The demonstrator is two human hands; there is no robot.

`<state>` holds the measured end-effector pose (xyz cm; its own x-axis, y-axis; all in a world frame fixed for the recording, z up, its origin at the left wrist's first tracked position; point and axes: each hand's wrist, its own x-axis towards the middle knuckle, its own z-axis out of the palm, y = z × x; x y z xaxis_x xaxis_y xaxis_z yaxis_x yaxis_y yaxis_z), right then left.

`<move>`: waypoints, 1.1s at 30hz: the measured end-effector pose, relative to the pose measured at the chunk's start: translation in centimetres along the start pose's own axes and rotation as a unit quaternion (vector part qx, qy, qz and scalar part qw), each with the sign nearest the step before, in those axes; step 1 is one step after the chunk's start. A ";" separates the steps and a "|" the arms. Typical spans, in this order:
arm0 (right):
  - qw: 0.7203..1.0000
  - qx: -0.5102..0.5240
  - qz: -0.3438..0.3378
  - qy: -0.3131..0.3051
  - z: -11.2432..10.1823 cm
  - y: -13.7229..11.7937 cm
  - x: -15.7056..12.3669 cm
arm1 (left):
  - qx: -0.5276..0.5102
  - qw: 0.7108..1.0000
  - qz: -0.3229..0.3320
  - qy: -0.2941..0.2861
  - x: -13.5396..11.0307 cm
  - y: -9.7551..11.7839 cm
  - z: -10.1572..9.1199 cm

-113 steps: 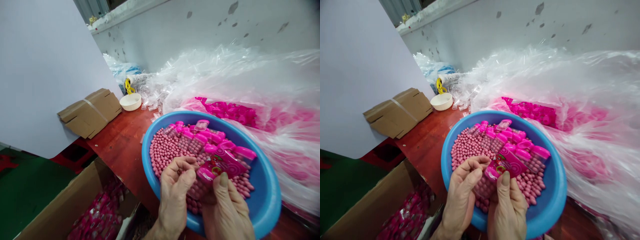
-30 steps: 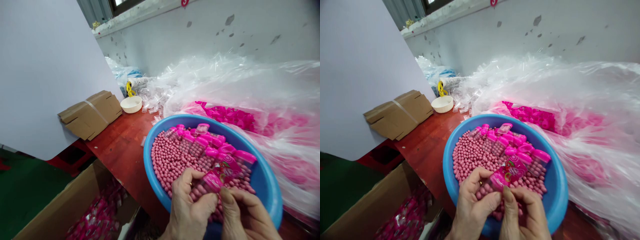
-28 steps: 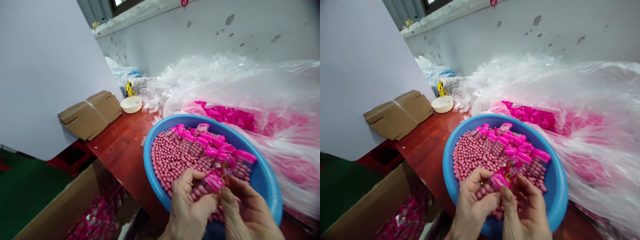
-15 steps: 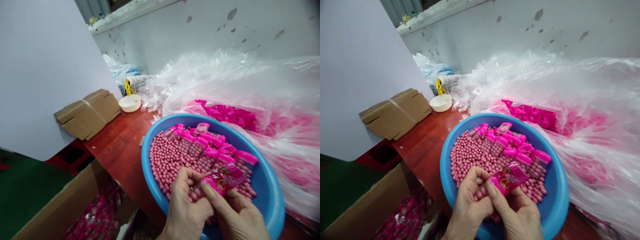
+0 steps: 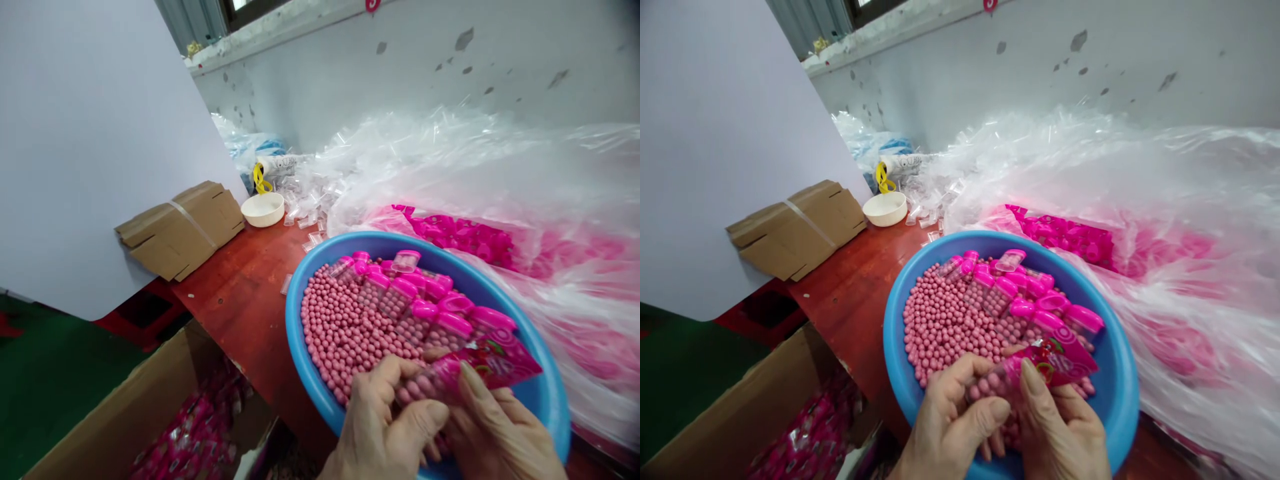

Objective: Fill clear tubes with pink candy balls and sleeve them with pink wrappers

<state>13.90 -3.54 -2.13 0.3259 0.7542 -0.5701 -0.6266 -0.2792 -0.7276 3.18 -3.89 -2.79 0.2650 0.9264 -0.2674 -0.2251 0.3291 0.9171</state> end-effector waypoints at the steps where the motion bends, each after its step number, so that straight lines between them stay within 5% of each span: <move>1: 1.000 -0.001 0.002 0.010 -0.1 0.1 0.1 | 0.016 1.000 0.002 0.009 -0.1 -0.3 -0.2; 7: 0.996 -0.090 -0.028 0.003 1.1 1.1 -1.0 | 0.025 0.999 0.018 0.019 -0.1 -1.3 -0.5; 14: 0.997 -0.045 0.021 -0.066 1.2 0.6 -0.8 | -0.034 0.999 0.025 0.012 0.5 0.7 0.2; 19: 1.000 0.002 -0.027 0.014 1.2 -0.7 -1.0 | -0.093 0.993 0.039 -0.055 0.7 0.8 0.5; 22: 0.995 -0.057 -0.064 0.058 1.4 -0.9 -1.3 | -0.023 0.999 0.040 -0.022 0.3 0.2 0.2; 28: 0.973 -0.217 -0.032 0.077 0.8 0.5 -0.5 | 0.080 0.996 0.027 0.036 -0.4 -1.0 -0.3; 33: 0.983 -0.173 -0.064 0.022 1.0 1.5 -0.6 | 0.065 0.994 0.044 0.078 -0.2 -1.1 -0.3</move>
<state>12.07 -3.84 -2.47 0.4218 0.7717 -0.4759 -0.3030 -0.3748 -0.8762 3.04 -4.40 -3.82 0.0986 0.9711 -0.2172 -0.1146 0.2279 0.9669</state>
